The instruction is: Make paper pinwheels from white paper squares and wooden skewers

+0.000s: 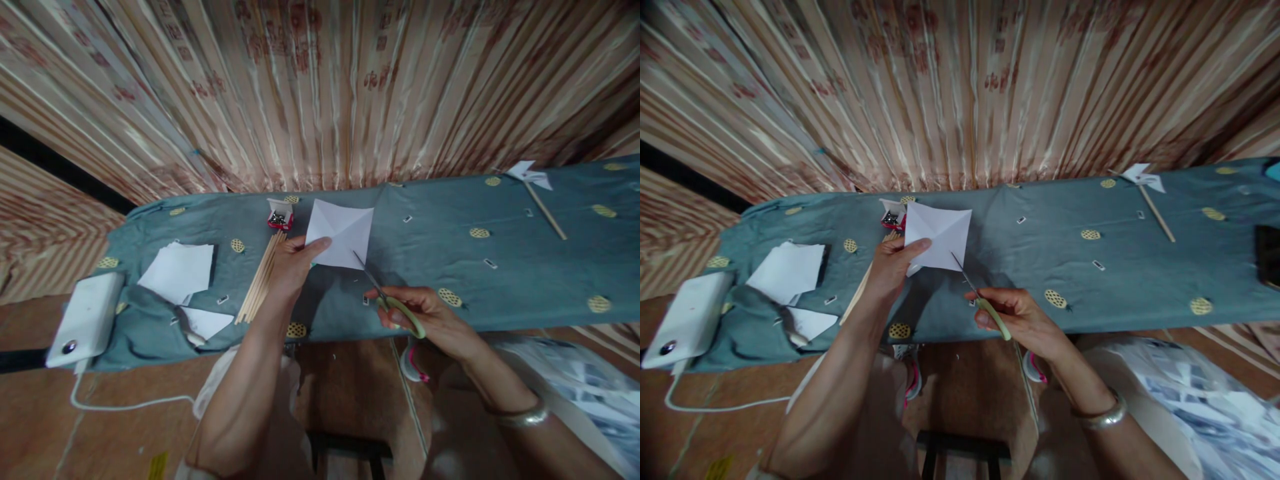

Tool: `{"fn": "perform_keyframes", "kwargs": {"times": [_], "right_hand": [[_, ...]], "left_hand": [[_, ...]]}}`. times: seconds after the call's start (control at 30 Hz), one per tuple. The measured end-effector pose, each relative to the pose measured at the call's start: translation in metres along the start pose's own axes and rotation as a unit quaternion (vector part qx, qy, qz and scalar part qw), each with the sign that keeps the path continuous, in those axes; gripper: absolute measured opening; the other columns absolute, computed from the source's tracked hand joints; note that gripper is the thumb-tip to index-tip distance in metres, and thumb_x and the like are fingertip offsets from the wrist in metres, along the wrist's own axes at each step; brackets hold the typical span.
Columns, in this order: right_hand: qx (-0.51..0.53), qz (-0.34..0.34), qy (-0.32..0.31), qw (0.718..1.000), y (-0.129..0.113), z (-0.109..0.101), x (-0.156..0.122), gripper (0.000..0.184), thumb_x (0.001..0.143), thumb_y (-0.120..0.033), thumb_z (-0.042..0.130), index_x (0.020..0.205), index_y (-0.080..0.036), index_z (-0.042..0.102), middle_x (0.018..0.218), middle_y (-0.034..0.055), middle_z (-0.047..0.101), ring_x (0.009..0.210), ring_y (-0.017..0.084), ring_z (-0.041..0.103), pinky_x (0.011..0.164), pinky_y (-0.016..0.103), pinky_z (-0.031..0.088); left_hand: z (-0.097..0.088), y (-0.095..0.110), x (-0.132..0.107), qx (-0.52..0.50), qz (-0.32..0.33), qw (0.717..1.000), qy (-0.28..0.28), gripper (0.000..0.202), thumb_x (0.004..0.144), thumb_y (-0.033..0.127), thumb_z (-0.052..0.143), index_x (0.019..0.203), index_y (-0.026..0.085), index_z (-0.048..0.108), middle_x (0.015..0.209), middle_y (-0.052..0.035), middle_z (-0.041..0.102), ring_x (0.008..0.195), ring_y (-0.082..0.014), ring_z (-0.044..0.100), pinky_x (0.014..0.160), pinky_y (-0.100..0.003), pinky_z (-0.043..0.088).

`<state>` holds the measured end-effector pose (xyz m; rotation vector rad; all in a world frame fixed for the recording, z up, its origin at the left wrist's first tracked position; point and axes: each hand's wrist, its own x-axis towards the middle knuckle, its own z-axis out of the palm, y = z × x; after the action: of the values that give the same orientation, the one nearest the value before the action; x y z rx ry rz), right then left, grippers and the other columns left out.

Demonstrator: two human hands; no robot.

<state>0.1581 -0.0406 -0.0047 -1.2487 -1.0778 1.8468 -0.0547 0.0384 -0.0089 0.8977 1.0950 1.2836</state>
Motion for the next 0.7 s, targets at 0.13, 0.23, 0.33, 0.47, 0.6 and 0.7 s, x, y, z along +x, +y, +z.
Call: {"fn": "perform_keyframes", "kwargs": {"times": [0.13,0.23,0.33,0.47,0.6,0.7], "right_hand": [[-0.004,0.005,0.002,1.000,-0.0013,0.0012,0.0001,0.052,0.056,-0.047,0.085,0.096,-0.016,0.074,0.062,-0.0026,0.059,0.058,0.008,0.051,0.056,0.021,0.042],[-0.008,0.007,0.007,1.000,-0.0011,0.0008,0.0004,0.051,0.056,-0.046,0.085,0.096,-0.016,0.074,0.062,-0.0026,0.059,0.058,0.008,0.051,0.056,0.022,0.043],[-0.021,0.006,0.009,1.000,-0.0002,-0.0006,0.0003,0.049,0.058,-0.045,0.084,0.097,-0.016,0.074,0.064,-0.0019,0.059,0.059,0.008,0.052,0.057,0.022,0.045],[-0.028,0.003,0.011,1.000,0.0006,-0.0019,0.0000,0.048,0.059,-0.044,0.084,0.097,-0.016,0.075,0.064,-0.0013,0.059,0.058,0.008,0.051,0.055,0.022,0.044],[-0.015,0.023,0.021,0.999,0.0004,-0.0017,0.0004,0.045,0.057,-0.039,0.086,0.094,-0.016,0.076,0.063,-0.0025,0.058,0.057,0.007,0.050,0.055,0.020,0.043],[-0.014,0.028,0.024,0.999,0.0005,-0.0017,0.0009,0.043,0.056,-0.037,0.086,0.092,-0.017,0.076,0.061,-0.0037,0.057,0.055,0.005,0.049,0.054,0.019,0.042]], "left_hand": [[-0.0008,-0.0009,0.0002,0.007,-0.003,1.000,-0.004,0.023,0.058,0.032,0.083,0.073,0.016,0.076,0.073,-0.0037,0.075,0.062,-0.0153,0.065,0.064,-0.027,0.050],[-0.0008,-0.0010,0.0001,0.014,-0.001,1.000,-0.002,0.023,0.059,0.032,0.082,0.075,0.017,0.076,0.074,-0.0038,0.075,0.063,-0.0155,0.066,0.065,-0.027,0.050],[0.0000,-0.0003,-0.0007,0.019,-0.004,1.000,0.002,0.024,0.059,0.033,0.082,0.076,0.016,0.076,0.075,-0.0045,0.075,0.065,-0.0169,0.066,0.065,-0.028,0.051],[0.0004,0.0003,-0.0014,0.026,-0.005,1.000,0.002,0.025,0.059,0.034,0.082,0.076,0.016,0.077,0.075,-0.0048,0.075,0.066,-0.0181,0.067,0.065,-0.029,0.051],[0.0002,0.0002,-0.0012,0.024,-0.005,1.000,0.003,0.023,0.059,0.033,0.082,0.074,0.016,0.076,0.075,-0.0046,0.075,0.065,-0.0169,0.066,0.065,-0.028,0.050],[0.0004,0.0003,-0.0013,0.020,-0.005,1.000,0.000,0.023,0.059,0.032,0.082,0.074,0.016,0.076,0.074,-0.0041,0.075,0.064,-0.0160,0.065,0.065,-0.028,0.050]]}}
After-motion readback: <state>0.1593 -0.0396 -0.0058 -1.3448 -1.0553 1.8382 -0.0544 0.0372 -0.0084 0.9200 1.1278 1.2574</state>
